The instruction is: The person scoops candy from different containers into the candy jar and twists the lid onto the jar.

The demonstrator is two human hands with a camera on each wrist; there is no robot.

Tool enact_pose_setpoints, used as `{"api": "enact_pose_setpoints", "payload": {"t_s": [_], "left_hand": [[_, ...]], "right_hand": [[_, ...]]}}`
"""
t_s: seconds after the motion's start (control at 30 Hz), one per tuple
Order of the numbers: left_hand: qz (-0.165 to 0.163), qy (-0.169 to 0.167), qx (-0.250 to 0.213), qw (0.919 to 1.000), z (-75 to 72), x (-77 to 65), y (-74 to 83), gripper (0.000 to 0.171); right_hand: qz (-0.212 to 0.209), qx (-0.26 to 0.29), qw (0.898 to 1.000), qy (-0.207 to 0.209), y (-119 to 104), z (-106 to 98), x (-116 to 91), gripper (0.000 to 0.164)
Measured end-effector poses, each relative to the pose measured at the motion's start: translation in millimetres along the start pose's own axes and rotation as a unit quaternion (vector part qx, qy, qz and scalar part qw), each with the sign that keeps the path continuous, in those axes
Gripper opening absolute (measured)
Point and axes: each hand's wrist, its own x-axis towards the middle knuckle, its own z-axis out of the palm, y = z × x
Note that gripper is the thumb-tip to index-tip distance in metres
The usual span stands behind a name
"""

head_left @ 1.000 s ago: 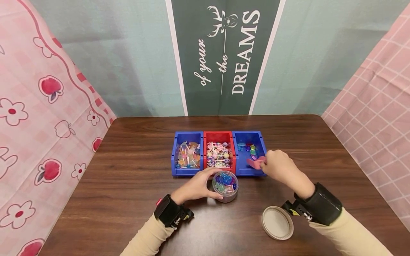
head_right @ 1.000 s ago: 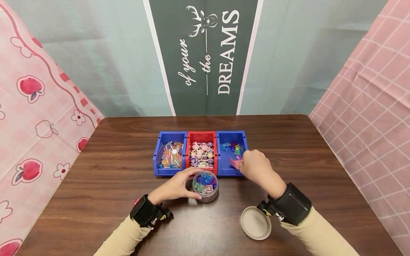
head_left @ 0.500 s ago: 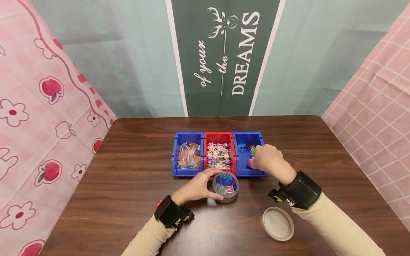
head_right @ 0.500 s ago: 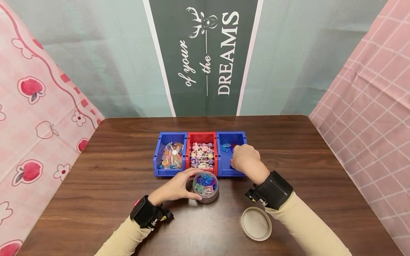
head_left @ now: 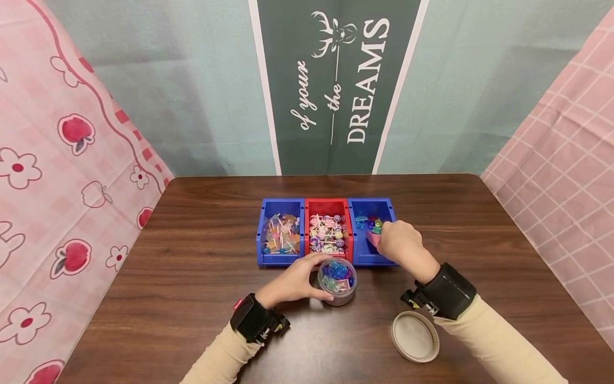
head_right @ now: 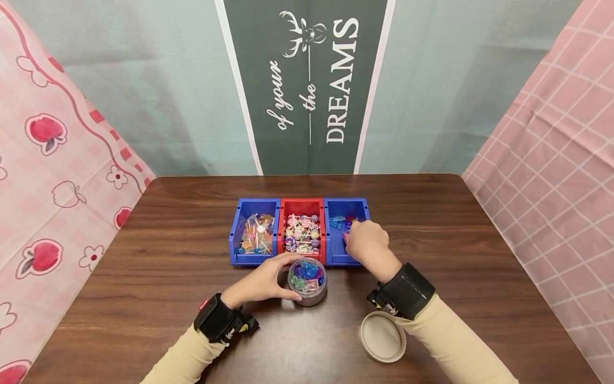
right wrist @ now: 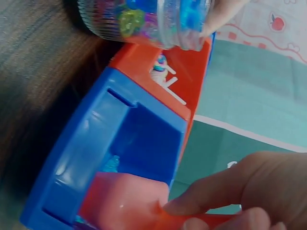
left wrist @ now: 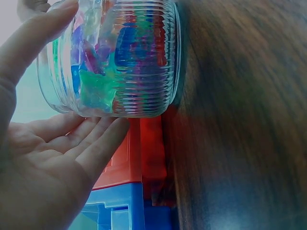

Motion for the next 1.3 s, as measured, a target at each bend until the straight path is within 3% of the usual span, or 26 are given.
{"api": "enact_pose_setpoints", "payload": {"t_s": [0.17, 0.37, 0.47, 0.63, 0.87, 1.3], "left_hand": [[0.000, 0.001, 0.001, 1.0000, 0.3, 0.3, -0.8, 0.080], [-0.001, 0.000, 0.001, 1.0000, 0.5, 0.8, -0.6, 0.080], [0.001, 0.000, 0.000, 1.0000, 0.7, 1.4, -1.1, 0.080], [0.001, 0.000, 0.000, 1.0000, 0.5, 1.7, -1.4, 0.080], [0.000, -0.001, 0.003, 1.0000, 0.4, 1.5, -1.1, 0.079], [0.001, 0.000, -0.003, 1.0000, 0.8, 1.4, -1.5, 0.080]], "right_hand": [[0.009, 0.016, 1.000, -0.011, 3, 9, 5, 0.031], [0.012, 0.044, 0.999, -0.011, 7, 18, 11, 0.025], [0.012, 0.057, 0.998, -0.001, 9, 22, 14, 0.028], [0.011, 0.069, 0.998, 0.004, 12, 32, 22, 0.052], [0.005, 0.085, 0.996, 0.029, 16, 43, 29, 0.028], [-0.017, 0.085, 0.993, 0.074, 17, 49, 33, 0.033]]}}
